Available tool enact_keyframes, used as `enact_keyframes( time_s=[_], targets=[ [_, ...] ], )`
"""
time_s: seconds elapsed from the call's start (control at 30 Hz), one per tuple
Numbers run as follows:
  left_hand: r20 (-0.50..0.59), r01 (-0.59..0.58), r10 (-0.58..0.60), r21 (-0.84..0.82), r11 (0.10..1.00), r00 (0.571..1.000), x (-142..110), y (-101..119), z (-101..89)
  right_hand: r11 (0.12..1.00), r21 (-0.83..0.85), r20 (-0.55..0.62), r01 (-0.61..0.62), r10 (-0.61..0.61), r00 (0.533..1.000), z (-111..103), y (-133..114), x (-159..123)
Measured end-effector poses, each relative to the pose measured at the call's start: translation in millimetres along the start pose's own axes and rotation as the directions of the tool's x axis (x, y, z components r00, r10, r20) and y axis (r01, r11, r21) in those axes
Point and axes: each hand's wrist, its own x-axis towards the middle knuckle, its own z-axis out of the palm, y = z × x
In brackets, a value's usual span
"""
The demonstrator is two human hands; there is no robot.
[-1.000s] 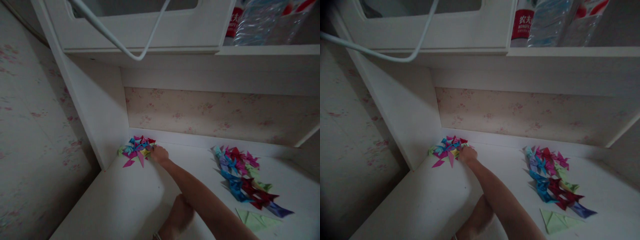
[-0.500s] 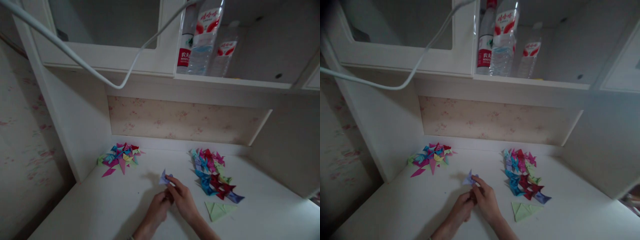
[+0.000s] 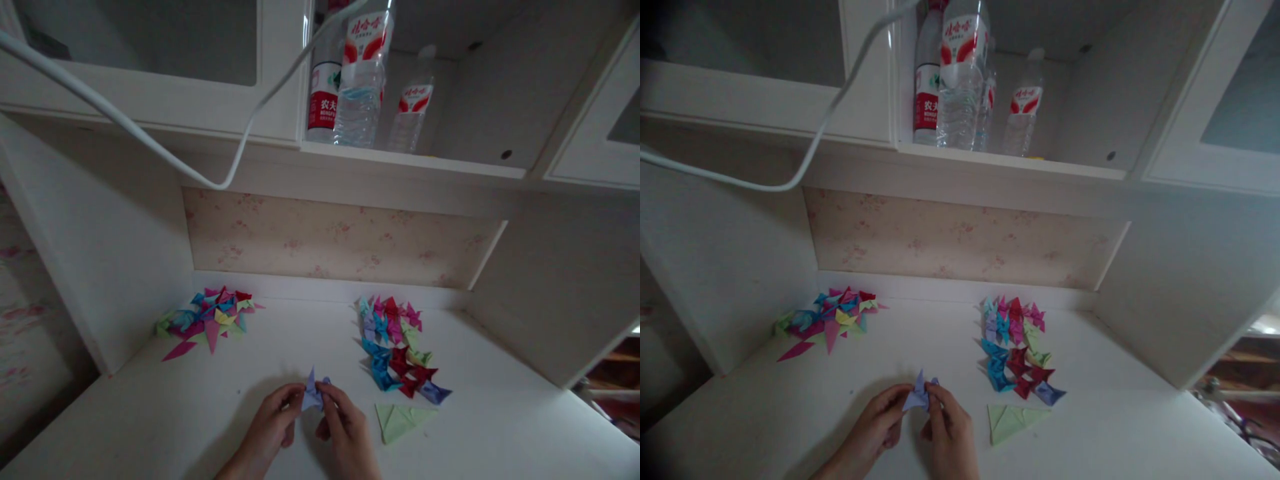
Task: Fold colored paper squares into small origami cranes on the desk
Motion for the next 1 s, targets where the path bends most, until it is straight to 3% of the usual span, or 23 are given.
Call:
enact_keyframes(
  time_s=[0.17,0.4,0.6,0.8,1.0],
  targets=[
    [0.064,-0.013,0.016,-0.042,0.999,0.998,-7,9,-0.7,1.000,0.012,-0.005,0.010,-0.010,1.000,1,-3,-7],
    [0.108,-0.008,0.012,-0.042,0.999,0.994,-19,20,12.2,0.992,0.123,-0.145,-0.035,0.053,0.988,3,-2,-3],
    [-0.042,-0.006,0.001,-0.117,0.993,0.999,-14,12,14.2,0.970,0.232,-0.124,-0.070,0.101,0.987,16,4,-7],
    [-0.064,0.029,-0.042,-0.194,0.981,0.997,-10,10,6.7,0.942,0.336,-0.052,-0.018,0.038,0.998,14,-3,-12],
    [-0.079,0.055,-0.073,-0.209,0.976,0.994,-10,10,6.6,0.974,0.225,-0.244,-0.008,0.064,0.968,-3,-9,5]
  ],
)
